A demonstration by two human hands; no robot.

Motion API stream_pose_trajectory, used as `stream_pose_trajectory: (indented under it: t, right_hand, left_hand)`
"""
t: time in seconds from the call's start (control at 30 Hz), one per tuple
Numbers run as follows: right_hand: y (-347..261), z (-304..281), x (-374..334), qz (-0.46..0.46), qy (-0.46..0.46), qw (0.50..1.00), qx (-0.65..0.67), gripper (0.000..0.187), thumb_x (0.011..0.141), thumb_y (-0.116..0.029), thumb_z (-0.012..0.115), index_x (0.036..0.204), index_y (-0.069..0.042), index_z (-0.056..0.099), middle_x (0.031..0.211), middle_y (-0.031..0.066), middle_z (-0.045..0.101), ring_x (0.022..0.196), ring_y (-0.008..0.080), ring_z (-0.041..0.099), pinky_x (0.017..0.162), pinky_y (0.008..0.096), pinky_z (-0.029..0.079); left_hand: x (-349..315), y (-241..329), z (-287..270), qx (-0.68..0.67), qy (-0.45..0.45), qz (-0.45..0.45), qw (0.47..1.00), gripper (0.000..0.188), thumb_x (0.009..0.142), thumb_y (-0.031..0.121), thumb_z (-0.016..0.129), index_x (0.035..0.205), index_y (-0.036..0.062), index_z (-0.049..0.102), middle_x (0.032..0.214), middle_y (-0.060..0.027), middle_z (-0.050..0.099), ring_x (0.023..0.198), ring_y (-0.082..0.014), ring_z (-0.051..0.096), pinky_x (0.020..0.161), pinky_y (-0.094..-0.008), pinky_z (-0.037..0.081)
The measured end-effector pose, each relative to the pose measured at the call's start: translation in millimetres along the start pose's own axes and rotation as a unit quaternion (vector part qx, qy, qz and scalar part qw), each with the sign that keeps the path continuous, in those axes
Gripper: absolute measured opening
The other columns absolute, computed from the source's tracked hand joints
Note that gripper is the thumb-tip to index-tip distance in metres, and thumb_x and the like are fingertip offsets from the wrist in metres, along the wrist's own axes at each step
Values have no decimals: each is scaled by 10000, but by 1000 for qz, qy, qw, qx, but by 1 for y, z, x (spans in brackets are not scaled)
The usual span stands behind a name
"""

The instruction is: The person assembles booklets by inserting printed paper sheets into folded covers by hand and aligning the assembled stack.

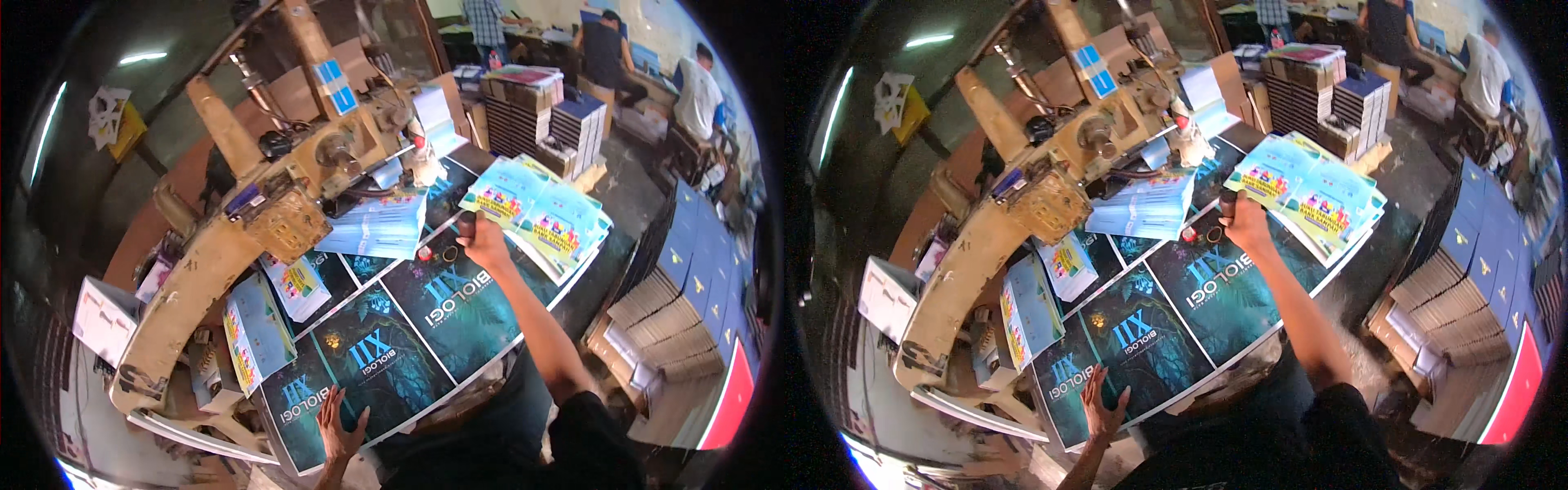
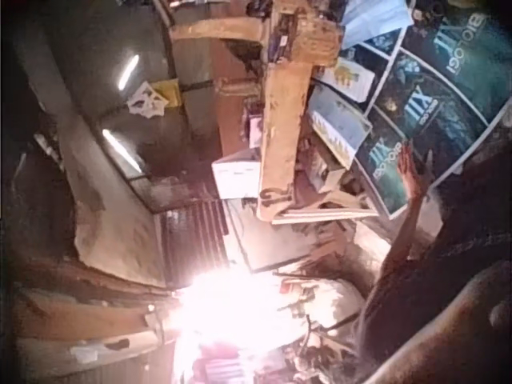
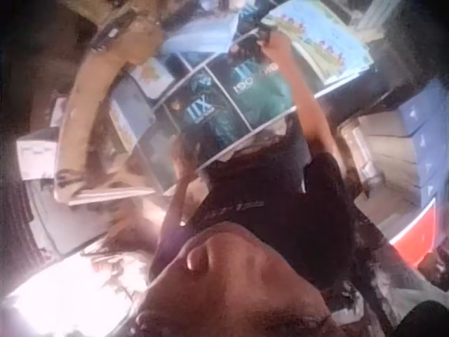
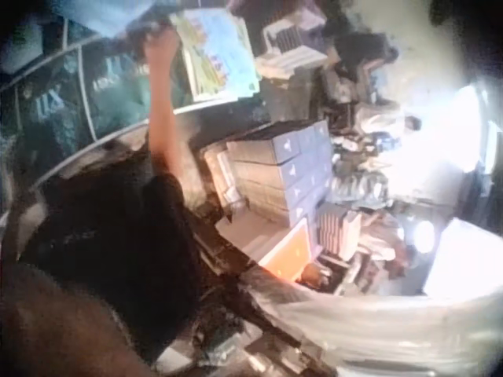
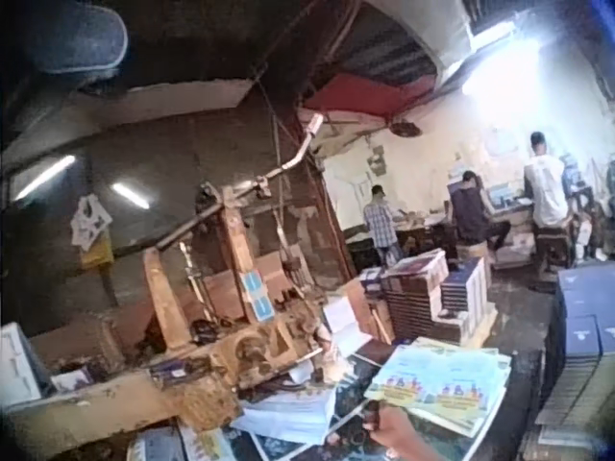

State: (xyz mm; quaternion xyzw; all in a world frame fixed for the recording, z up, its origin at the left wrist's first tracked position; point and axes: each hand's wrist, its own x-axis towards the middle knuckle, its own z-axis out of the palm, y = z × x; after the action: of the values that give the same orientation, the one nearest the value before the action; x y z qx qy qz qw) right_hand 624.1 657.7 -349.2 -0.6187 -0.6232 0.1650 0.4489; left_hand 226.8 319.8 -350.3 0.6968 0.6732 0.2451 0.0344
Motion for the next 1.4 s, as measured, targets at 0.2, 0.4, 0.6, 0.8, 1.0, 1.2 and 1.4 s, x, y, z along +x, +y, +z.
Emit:
stream_pose_trajectory:
  t: [0.2, 0.4, 0.6, 0.8, 1.0, 1.2, 1.4]
  right_hand:
    - [16, 24, 79, 69, 31, 993, -91, 457, 774, -240, 848, 1036, 17, 575, 882, 191, 733, 874, 404, 731, 730, 478, 589]
    - [-63, -10, 53, 7, 3, 988, -157, 603, 705, -383, 912, 1100, 1, 668, 1078, 239, 727, 1015, 425, 711, 864, 481, 587]
    - [21, -150, 23, -63, -78, 933, -347, 808, 599, -622, 904, 1080, -6, 701, 1097, 213, 735, 1048, 392, 703, 940, 462, 563]
    - [39, -158, -21, 49, -56, 957, -281, 780, 639, -565, 900, 1164, -13, 735, 918, 221, 759, 911, 356, 744, 867, 447, 578]
    - [28, -159, -10, 60, -26, 945, -321, 722, 605, -579, 931, 1038, -23, 777, 907, 194, 761, 855, 341, 750, 781, 434, 601]
    - [23, -170, -9, 42, -85, 930, -355, 739, 557, -525, 944, 956, 68, 757, 885, 227, 761, 864, 358, 755, 821, 400, 615]
    - [22, -166, -2, 41, -113, 927, -356, 656, 641, -557, 894, 981, -3, 806, 844, 246, 744, 841, 336, 739, 804, 428, 588]
  left_hand:
    - [11, 1, 8, -72, 8, 2, 997, 747, 772, 338, 894, 1381, 18, 603, 1456, -182, 587, 1373, -359, 521, 1146, -486, 362]
    - [1, -19, 2, -68, 45, -15, 997, 710, 784, 335, 886, 1369, 31, 624, 1464, -175, 585, 1381, -359, 517, 1152, -488, 353]
    - [6, -13, 8, -71, 41, -2, 997, 688, 785, 308, 885, 1363, 36, 629, 1466, -178, 586, 1379, -339, 530, 1149, -478, 352]
    - [4, -16, 6, -81, 46, -1, 996, 688, 794, 310, 877, 1370, 30, 624, 1472, -177, 582, 1390, -336, 523, 1151, -474, 351]
    - [4, -7, 0, -72, 23, -23, 997, 689, 817, 326, 857, 1390, 30, 614, 1489, -181, 566, 1422, -335, 489, 1169, -472, 329]
    - [1, -4, 0, -65, 17, -19, 998, 664, 849, 315, 826, 1404, 28, 603, 1501, -186, 551, 1429, -342, 477, 1180, -484, 314]
    - [2, -7, -1, -49, 27, -7, 998, 650, 865, 303, 804, 1417, 34, 593, 1503, -191, 548, 1424, -356, 474, 1179, -495, 311]
